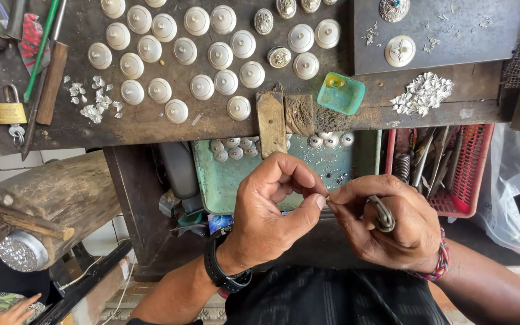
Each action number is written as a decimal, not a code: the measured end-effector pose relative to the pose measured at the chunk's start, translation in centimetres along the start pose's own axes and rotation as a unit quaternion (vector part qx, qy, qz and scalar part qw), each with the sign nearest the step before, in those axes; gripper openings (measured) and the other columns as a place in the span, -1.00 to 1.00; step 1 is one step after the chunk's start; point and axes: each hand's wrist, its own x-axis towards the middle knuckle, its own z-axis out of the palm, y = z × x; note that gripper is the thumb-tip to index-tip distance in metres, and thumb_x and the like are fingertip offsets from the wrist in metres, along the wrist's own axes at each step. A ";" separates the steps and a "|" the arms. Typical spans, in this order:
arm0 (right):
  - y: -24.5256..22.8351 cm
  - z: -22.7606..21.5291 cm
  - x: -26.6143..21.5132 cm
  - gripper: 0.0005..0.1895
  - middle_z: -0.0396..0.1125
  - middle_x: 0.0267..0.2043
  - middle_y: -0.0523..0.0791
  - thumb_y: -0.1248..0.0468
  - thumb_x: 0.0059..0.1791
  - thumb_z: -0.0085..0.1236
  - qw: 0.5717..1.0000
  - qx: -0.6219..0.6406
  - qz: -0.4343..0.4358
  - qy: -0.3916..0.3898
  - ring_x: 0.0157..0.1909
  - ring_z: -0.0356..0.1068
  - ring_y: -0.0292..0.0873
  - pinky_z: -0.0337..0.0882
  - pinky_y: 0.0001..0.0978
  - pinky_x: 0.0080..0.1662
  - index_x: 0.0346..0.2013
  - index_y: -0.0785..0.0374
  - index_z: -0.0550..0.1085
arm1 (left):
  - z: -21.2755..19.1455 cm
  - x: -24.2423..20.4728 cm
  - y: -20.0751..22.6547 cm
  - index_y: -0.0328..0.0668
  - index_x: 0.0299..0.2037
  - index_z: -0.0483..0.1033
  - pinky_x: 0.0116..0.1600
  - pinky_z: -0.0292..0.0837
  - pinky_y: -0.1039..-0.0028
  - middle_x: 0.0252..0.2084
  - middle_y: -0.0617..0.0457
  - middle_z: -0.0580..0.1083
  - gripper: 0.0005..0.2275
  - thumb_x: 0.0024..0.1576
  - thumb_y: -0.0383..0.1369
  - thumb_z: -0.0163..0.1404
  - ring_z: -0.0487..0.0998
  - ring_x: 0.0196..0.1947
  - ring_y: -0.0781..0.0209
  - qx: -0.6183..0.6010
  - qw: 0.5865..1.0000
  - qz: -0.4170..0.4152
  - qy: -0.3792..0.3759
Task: Attaching small silver decorative pieces to jewelry components using pliers at a workshop bench.
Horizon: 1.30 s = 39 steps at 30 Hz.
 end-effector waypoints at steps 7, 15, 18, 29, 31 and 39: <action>-0.4 0.1 0.3 -0.67 0.31 -0.43 0.01 0.46 -0.21 0.08 0.999 0.003 0.040 0.007 -0.47 0.33 -0.19 0.30 -0.54 -0.48 -0.57 0.36 0.05 | 0.1 -0.1 0.1 -0.19 -0.41 0.22 -0.22 0.41 0.60 -0.43 0.04 0.38 -0.85 -0.07 -0.58 -0.06 0.42 -0.41 0.32 -0.014 1.000 0.011 0.003; 0.4 0.3 -0.5 -0.27 0.28 -0.34 0.03 0.48 -0.11 0.08 0.999 0.012 -0.028 0.020 -0.39 0.31 -0.15 0.32 -0.47 -0.33 0.18 0.19 -0.14 | -0.2 0.1 0.6 -0.24 -0.39 0.39 -0.28 0.39 0.60 -0.39 0.06 0.46 -0.94 -0.02 -0.44 -0.08 0.44 -0.42 0.34 0.082 0.995 0.037 -0.034; -0.3 0.1 0.6 -0.65 0.28 -0.45 0.06 0.49 -0.21 0.05 0.999 0.036 0.030 -0.001 -0.46 0.33 -0.11 0.32 -0.44 -0.42 -0.56 0.36 0.00 | -0.1 0.1 0.5 -0.23 -0.47 0.41 -0.32 0.35 0.61 -0.46 0.11 0.44 -0.98 -0.07 -0.51 -0.06 0.39 -0.49 0.37 0.136 0.989 0.059 -0.015; -1.1 0.6 0.8 -0.76 0.17 -0.56 0.00 0.34 -0.17 -0.12 0.986 0.142 0.088 -0.005 -0.48 0.22 -0.10 0.24 -0.40 -0.39 -0.66 0.30 0.09 | -0.9 -0.1 1.3 -0.19 -0.53 0.32 -0.24 0.34 0.58 -0.42 0.01 0.43 -0.92 -0.10 -0.58 -0.10 0.43 -0.39 0.28 0.040 0.994 0.098 0.007; -1.5 0.7 0.7 -0.75 0.16 -0.54 -0.04 0.24 -0.10 -0.23 0.976 0.175 0.119 -0.045 -0.49 0.18 -0.18 0.22 -0.46 -0.40 -0.64 0.29 0.14 | -1.4 -0.2 1.3 -0.18 -0.53 0.32 -0.23 0.37 0.56 -0.41 0.02 0.41 -0.91 -0.10 -0.60 -0.11 0.44 -0.37 0.26 0.009 0.995 0.100 0.029; -2.0 2.2 -0.3 -0.59 0.14 -0.44 -0.16 0.04 -0.04 -0.32 0.939 0.229 0.222 -0.127 -0.48 0.11 -0.33 0.17 -0.55 -0.38 -0.36 0.33 0.35 | -2.7 0.0 1.2 -0.14 -0.49 0.34 -0.21 0.37 0.52 -0.37 -0.01 0.43 -0.93 -0.05 -0.54 -0.11 0.47 -0.34 0.23 -0.138 0.983 0.105 0.062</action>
